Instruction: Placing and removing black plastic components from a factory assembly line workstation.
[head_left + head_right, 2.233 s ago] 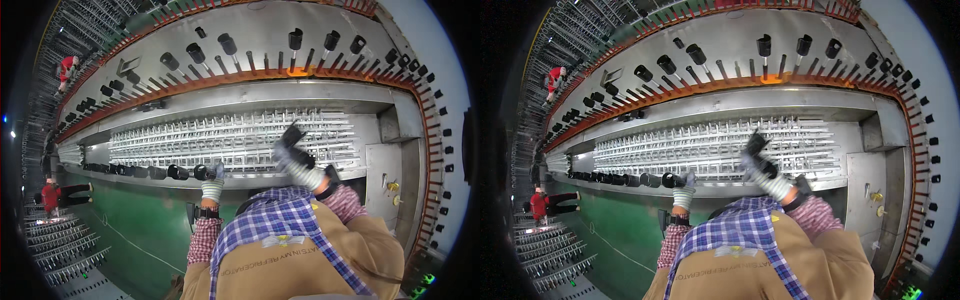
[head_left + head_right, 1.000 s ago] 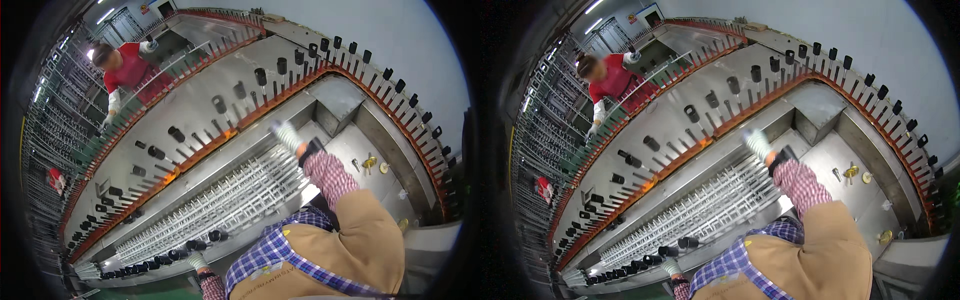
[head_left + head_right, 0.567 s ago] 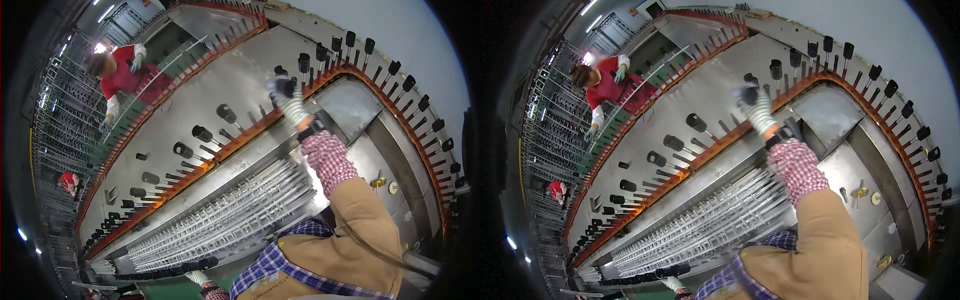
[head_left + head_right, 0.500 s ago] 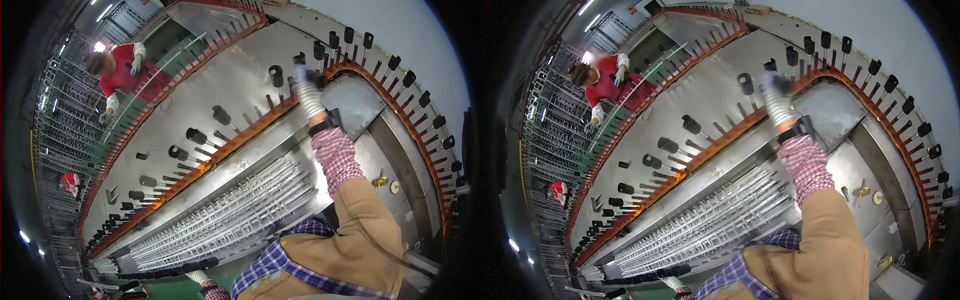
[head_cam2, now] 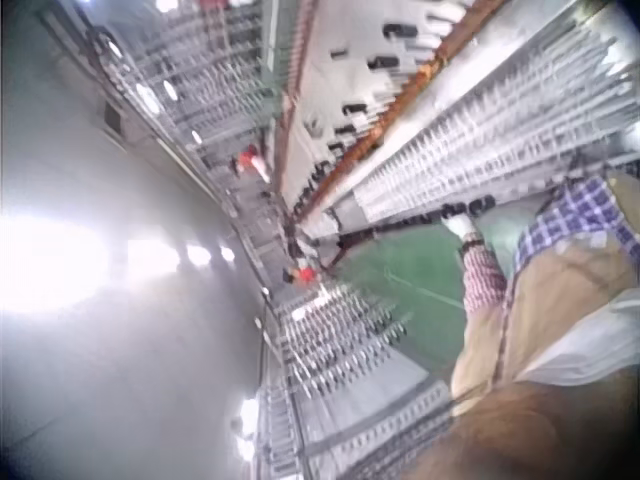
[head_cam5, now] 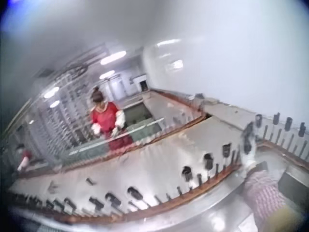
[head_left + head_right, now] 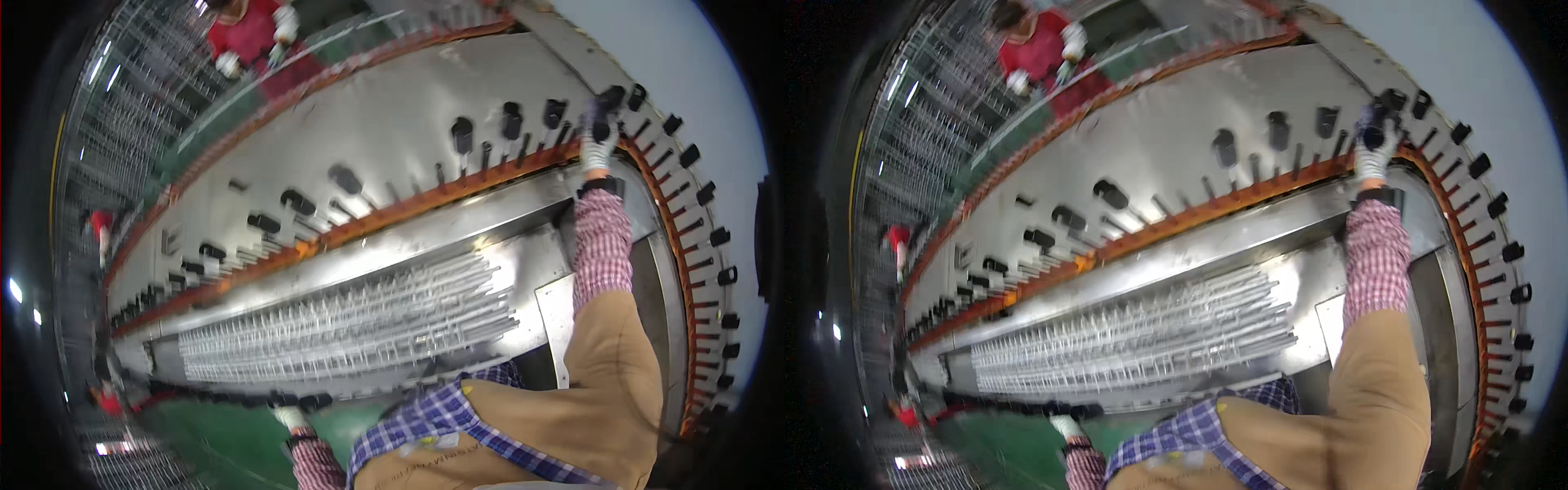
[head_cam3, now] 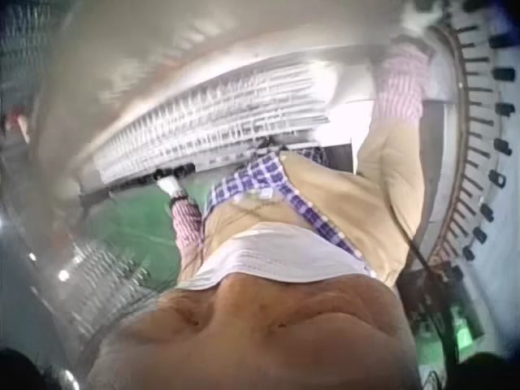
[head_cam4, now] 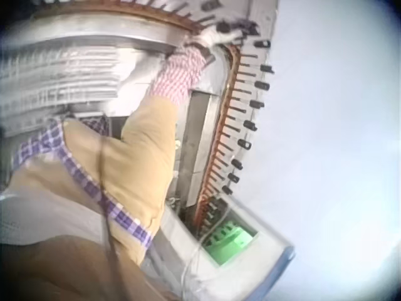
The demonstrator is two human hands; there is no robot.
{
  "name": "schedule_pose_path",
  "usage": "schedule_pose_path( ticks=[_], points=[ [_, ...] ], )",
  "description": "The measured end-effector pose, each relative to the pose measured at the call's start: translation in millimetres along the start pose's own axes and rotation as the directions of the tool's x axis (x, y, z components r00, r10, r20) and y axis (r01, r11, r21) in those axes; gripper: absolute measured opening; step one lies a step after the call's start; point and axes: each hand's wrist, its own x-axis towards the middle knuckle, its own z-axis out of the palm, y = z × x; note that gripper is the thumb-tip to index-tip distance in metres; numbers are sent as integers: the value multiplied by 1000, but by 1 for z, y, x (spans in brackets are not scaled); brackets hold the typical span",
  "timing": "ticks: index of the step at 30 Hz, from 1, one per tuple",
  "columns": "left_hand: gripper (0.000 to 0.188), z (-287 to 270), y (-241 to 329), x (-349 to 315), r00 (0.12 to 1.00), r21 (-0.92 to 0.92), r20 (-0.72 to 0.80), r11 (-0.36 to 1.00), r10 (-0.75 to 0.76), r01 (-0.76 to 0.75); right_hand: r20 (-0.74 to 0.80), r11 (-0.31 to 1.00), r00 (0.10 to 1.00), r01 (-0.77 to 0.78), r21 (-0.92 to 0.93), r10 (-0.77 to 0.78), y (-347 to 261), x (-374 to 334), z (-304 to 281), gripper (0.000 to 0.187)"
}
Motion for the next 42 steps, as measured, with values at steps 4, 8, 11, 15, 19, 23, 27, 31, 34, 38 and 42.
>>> schedule_pose_path(
  ticks=[4, 8, 11, 15, 19, 23, 27, 31, 34, 38, 42],
  points=[
    [44, 54, -36, 19, 962, 86, -270, 995, -33, 58, 262, 370, 957, 199, -908, 127, -16, -156, 32, 32],
    [35, 79, -40, 40, 965, -312, -230, 949, -129, 52, 111, 19, 731, 133, -991, 674, -4, -371, 32, 30],
    [33, 64, -33, 35, 974, -630, -179, 777, -141, -3, -192, -26, 299, -482, -876, 935, 8, -518, 11, 29],
    [41, 43, -42, 12, 895, -953, -154, 302, -419, -23, -114, 117, 271, -707, -698, 956, 25, -613, -34, 30],
    [36, 36, -52, 11, 902, -945, -268, -91, -339, -315, -196, 31, 575, -360, -932, 795, 38, -647, -45, 28],
    [41, 52, -64, 8, 882, -754, -385, -459, -271, -470, -347, 152, 296, -910, -385, 890, 15, -651, -11, 30],
    [46, 87, -102, 11, 862, -521, -437, -710, -255, -474, -317, 35, 684, -448, -893, 657, -7, -639, 9, 44],
    [34, 124, -137, 56, 995, -419, 62, -907, -71, -39, -269, -407, 862, -81, -910, 429, 4, -631, -16, 48],
    [37, 146, -148, 95, 985, 81, 123, -991, 119, 110, -139, -546, 924, 85, -834, 356, 12, -641, -41, 54],
    [50, 141, -162, 126, 981, 361, -127, -915, 144, 181, -25, -488, 909, 200, -850, 416, 5, -655, -49, 50],
    [56, 113, -183, 102, 987, 471, -157, -875, 41, 111, 31, -453, 910, 235, -860, 413, 8, -662, -28, 46]
  ],
)
